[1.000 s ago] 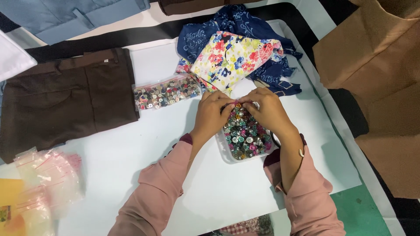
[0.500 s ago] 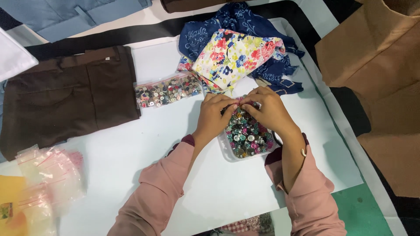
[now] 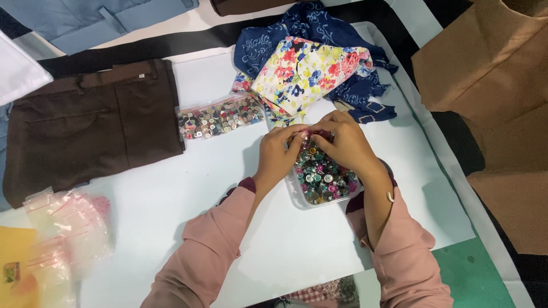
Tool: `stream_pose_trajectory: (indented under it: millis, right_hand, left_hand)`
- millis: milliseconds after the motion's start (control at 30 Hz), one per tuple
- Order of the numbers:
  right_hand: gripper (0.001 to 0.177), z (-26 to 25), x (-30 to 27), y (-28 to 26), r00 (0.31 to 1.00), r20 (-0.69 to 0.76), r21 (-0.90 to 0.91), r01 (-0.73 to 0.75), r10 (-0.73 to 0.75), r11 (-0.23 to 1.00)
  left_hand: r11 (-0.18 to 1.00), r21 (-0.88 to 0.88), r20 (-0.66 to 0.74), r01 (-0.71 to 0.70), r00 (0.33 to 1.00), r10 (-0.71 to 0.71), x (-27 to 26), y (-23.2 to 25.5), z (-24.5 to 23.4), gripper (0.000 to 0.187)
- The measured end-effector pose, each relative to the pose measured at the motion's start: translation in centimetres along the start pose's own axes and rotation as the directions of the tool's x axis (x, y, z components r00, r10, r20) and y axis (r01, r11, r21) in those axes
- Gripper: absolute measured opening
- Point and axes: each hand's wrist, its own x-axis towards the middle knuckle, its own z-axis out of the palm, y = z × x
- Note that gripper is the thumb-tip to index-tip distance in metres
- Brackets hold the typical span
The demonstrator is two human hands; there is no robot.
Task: Sorting and bagging small decorative beads or buttons into plastic bags
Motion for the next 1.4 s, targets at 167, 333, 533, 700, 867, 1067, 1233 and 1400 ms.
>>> stream_pose_trajectory:
  millis: [167,333,533,700,867,1067,1233,1400]
  right_hand:
    - [0.019,0.0,0.1,-0.3,1.0,0.01,-0.018,-0.022,0.022,1.0]
    - [0.016,0.7,0.4,0.7,0.999,0.01,-0.034,-0.031,0.032,0.999]
    - [0.013,0.4,0.1,-0.1,0.997,-0.083,-0.005,0.011,-0.011,1.0]
    - [0.013,0.7,-0.1,-0.1,0.97,-0.24,0.018,0.052,-0.046,0.999]
    - [0.01,2.2,-0.8,-2.1,0.948,-0.308,0.049,0.096,-0.076,0.994]
    - [0.009,6.7,-2.0,-9.9,0.944,-0.271,0.063,0.213,-0.189,0.975]
    - [0.011,14.2,-2.7,-11.7,0.962,-0.154,0.048,0.235,-0.225,0.971]
    - [0.009,17.1,-3.0,-12.2,0.982,0.034,-0.08,0.187,-0.184,0.979]
  left_hand:
    - [0.999,-0.037,-0.04,-0.013,0.999,0.012,-0.3,0.8,0.2,0.018]
    - [0.999,-0.028,-0.071,-0.038,0.997,0.036,-0.6,1.6,0.6,0.016]
    - [0.996,-0.018,-0.118,-0.085,0.99,0.083,-0.7,2.6,0.1,0.016]
    - [0.99,-0.005,-0.133,-0.144,0.981,0.142,-1.7,2.9,-2.6,0.013]
    - [0.987,0.101,-0.12,-0.128,0.983,0.14,-4.2,1.3,-7.3,0.01]
    - [0.955,0.29,-0.062,-0.056,0.995,0.077,-8.1,-1.7,-13.6,0.005]
    - [0.797,0.603,0.015,0.036,0.998,-0.057,-10.8,-0.6,-17.2,0.012]
    - [0.758,0.651,0.095,0.03,0.988,-0.121,-12.3,-0.4,-17.7,0.017]
